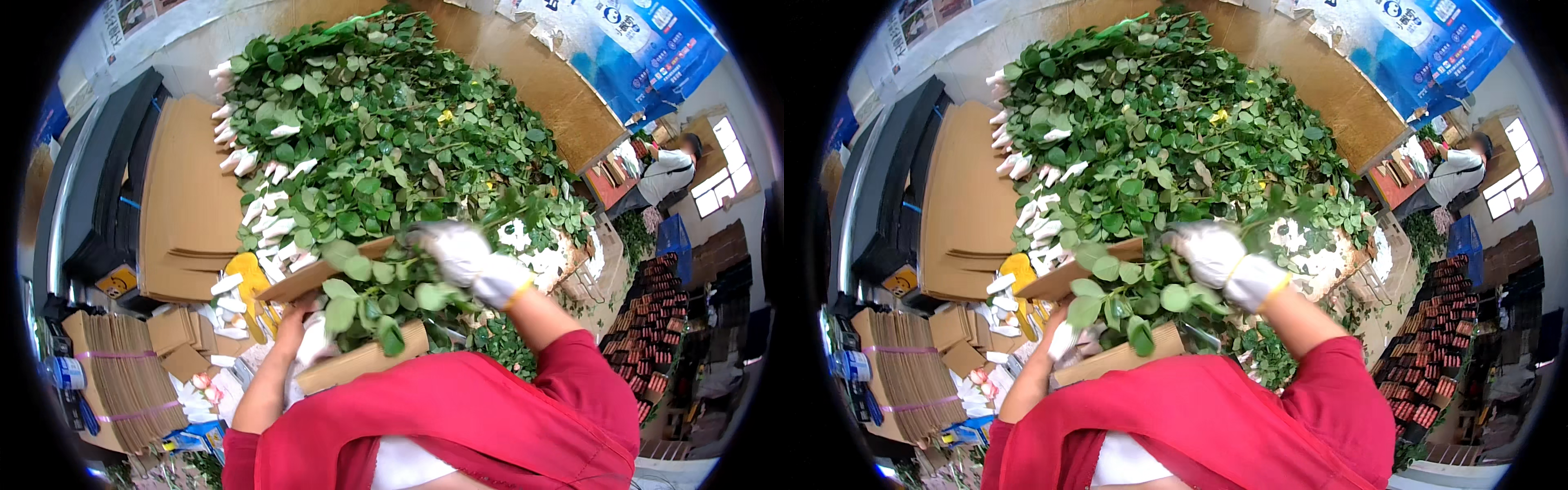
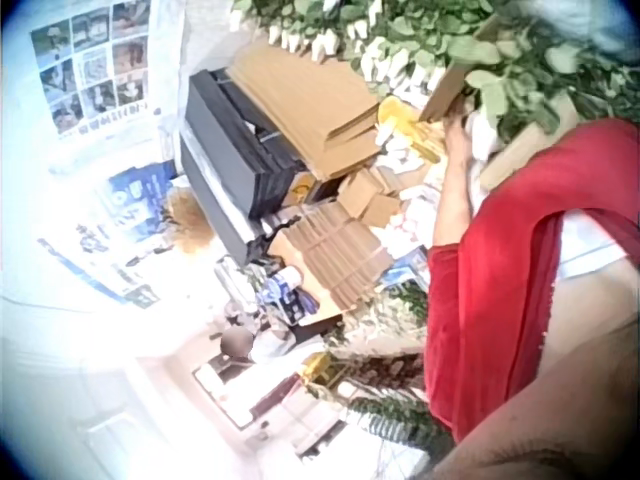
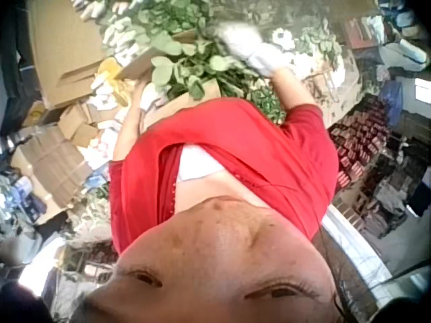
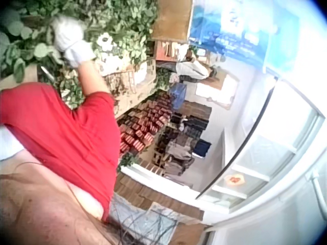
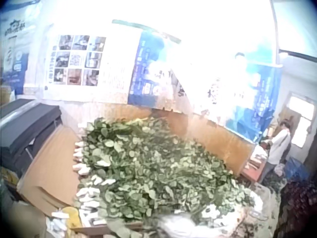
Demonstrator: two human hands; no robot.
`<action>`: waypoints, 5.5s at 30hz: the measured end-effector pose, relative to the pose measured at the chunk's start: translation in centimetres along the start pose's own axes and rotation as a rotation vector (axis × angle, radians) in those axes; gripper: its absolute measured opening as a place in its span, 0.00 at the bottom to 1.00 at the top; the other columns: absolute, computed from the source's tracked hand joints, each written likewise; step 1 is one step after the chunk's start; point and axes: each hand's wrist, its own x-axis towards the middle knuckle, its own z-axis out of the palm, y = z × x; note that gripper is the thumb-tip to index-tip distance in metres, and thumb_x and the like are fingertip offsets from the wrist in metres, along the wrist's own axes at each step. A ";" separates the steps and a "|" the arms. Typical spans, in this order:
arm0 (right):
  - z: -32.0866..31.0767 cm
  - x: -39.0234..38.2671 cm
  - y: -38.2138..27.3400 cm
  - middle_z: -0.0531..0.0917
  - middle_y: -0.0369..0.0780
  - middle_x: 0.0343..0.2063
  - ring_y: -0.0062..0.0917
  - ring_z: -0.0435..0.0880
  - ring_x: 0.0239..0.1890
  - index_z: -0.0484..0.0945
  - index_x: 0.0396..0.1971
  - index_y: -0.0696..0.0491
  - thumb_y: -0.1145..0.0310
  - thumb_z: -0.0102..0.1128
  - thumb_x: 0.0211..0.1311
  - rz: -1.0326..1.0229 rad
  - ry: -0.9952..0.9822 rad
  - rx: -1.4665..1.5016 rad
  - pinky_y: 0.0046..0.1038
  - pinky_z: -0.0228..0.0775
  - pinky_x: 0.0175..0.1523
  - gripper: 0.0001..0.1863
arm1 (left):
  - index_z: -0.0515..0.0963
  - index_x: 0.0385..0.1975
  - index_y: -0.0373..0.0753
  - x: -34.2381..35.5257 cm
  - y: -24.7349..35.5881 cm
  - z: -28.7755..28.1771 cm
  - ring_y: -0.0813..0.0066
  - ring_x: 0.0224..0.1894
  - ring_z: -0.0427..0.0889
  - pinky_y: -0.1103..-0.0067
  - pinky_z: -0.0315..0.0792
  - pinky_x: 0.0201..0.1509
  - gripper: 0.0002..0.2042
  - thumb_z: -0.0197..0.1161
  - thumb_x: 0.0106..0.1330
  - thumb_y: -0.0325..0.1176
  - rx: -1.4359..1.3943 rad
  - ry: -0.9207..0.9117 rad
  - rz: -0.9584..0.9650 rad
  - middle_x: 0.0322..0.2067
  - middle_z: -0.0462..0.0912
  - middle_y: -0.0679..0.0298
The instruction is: The person arranges artificial pink flowers and green leaves into a black rectangular container. They then place the container into a clear plastic bag and set it aside. The person repeats this process with a brown corrugated cardboard container.
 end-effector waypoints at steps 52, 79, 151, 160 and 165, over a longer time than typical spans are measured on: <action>13.9 6.6 -10.2 0.63 0.48 0.67 0.48 0.57 0.71 0.81 0.50 0.46 0.62 0.69 0.49 -0.636 -0.417 0.307 0.46 0.47 0.71 0.24 | 0.80 0.41 0.30 -7.6 6.5 -4.2 0.61 0.35 0.83 0.74 0.77 0.42 0.17 0.73 0.57 0.34 -0.128 0.109 -0.489 0.30 0.83 0.56; 14.0 6.8 -10.3 0.67 0.42 0.66 0.41 0.64 0.68 0.76 0.56 0.47 0.64 0.64 0.54 -0.611 -0.378 0.424 0.42 0.59 0.68 0.26 | 0.76 0.42 0.36 -4.5 8.0 -6.4 0.58 0.50 0.76 0.66 0.68 0.54 0.29 0.66 0.53 0.57 0.198 -0.156 -0.164 0.41 0.79 0.55; 16.2 7.9 -9.4 0.83 0.41 0.33 0.35 0.85 0.30 0.77 0.45 0.49 0.64 0.52 0.61 -0.582 0.135 -0.100 0.36 0.80 0.30 0.14 | 0.82 0.51 0.51 -1.2 4.9 -0.1 0.56 0.65 0.65 0.59 0.54 0.65 0.27 0.74 0.46 0.45 0.444 0.136 -0.037 0.62 0.72 0.63; 2.8 6.4 -12.0 0.83 0.44 0.27 0.39 0.85 0.28 0.79 0.36 0.52 0.67 0.61 0.52 -0.477 -0.475 -0.074 0.37 0.78 0.30 0.11 | 0.81 0.52 0.51 -2.6 5.2 -2.3 0.62 0.59 0.72 0.69 0.61 0.60 0.25 0.73 0.49 0.39 -0.115 0.303 -0.178 0.56 0.78 0.65; 2.8 4.6 -11.1 0.82 0.43 0.24 0.38 0.85 0.27 0.80 0.31 0.53 0.64 0.65 0.49 -0.547 -0.319 0.174 0.39 0.78 0.32 0.10 | 0.81 0.52 0.50 -7.6 6.0 -4.1 0.62 0.47 0.76 0.70 0.68 0.51 0.24 0.74 0.52 0.37 0.006 0.149 -0.459 0.44 0.79 0.60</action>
